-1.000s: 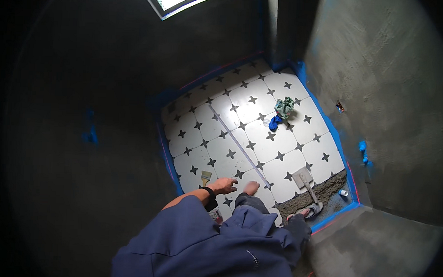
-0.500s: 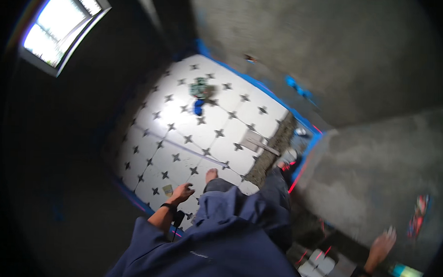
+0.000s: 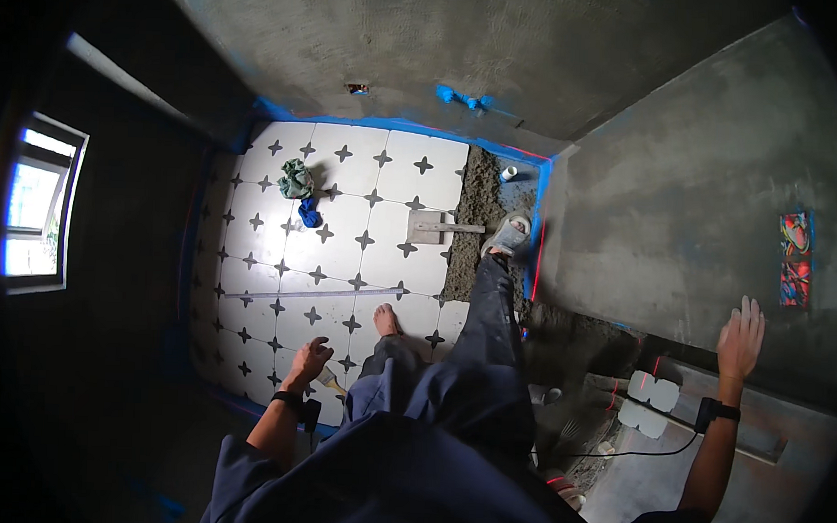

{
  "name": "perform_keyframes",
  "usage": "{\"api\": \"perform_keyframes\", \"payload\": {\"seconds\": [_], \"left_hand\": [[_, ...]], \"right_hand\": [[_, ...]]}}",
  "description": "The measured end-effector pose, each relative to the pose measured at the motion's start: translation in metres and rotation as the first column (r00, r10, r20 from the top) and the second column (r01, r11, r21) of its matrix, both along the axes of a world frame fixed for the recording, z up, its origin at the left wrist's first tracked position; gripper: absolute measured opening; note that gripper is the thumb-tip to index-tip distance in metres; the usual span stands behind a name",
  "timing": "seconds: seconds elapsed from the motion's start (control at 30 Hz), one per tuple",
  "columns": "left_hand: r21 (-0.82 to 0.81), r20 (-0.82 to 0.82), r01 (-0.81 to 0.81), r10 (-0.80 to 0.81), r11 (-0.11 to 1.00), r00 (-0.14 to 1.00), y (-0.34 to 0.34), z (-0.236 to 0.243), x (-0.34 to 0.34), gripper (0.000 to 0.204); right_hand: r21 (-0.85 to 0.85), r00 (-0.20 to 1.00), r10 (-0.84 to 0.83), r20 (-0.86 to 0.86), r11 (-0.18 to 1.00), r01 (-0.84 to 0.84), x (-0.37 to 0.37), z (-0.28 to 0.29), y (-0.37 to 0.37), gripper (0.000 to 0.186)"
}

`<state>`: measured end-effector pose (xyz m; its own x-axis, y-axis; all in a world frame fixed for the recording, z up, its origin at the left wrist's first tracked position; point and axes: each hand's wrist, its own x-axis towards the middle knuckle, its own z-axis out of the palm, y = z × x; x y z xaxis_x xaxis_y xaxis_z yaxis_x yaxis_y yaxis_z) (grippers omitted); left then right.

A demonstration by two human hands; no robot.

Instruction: Laying floor tiles by spreading mortar, using a laser level, and positioning the tiles.

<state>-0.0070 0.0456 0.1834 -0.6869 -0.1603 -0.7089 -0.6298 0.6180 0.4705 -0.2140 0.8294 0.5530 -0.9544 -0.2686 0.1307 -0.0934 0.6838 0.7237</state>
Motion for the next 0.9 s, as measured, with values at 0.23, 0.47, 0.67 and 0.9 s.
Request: {"api": "perform_keyframes", "payload": {"seconds": [0.23, 0.47, 0.67, 0.9], "left_hand": [[-0.022, 0.044, 0.099, -0.098, 0.995, 0.994, 0.001, 0.004, 0.010, 0.048], [0.028, 0.147, 0.185, -0.188, 0.982, 0.971, -0.005, 0.006, 0.006, 0.051], [0.014, 0.110, 0.204, -0.204, 0.979, 0.973, -0.018, 0.010, -0.032, 0.046], [0.055, 0.095, 0.284, -0.288, 0.957, 0.953, 0.004, 0.006, -0.061, 0.047]], "right_hand": [[0.024, 1.000, 0.007, -0.020, 1.000, -0.006, 0.000, -0.002, 0.003, 0.023], [0.005, 1.000, 0.005, -0.004, 1.000, -0.005, -0.001, 0.000, 0.000, 0.026], [-0.050, 1.000, -0.019, 0.016, 0.999, 0.020, -0.001, 0.006, -0.009, 0.025], [-0.026, 1.000, -0.005, 0.002, 1.000, 0.005, 0.003, 0.008, -0.009, 0.027]]}}
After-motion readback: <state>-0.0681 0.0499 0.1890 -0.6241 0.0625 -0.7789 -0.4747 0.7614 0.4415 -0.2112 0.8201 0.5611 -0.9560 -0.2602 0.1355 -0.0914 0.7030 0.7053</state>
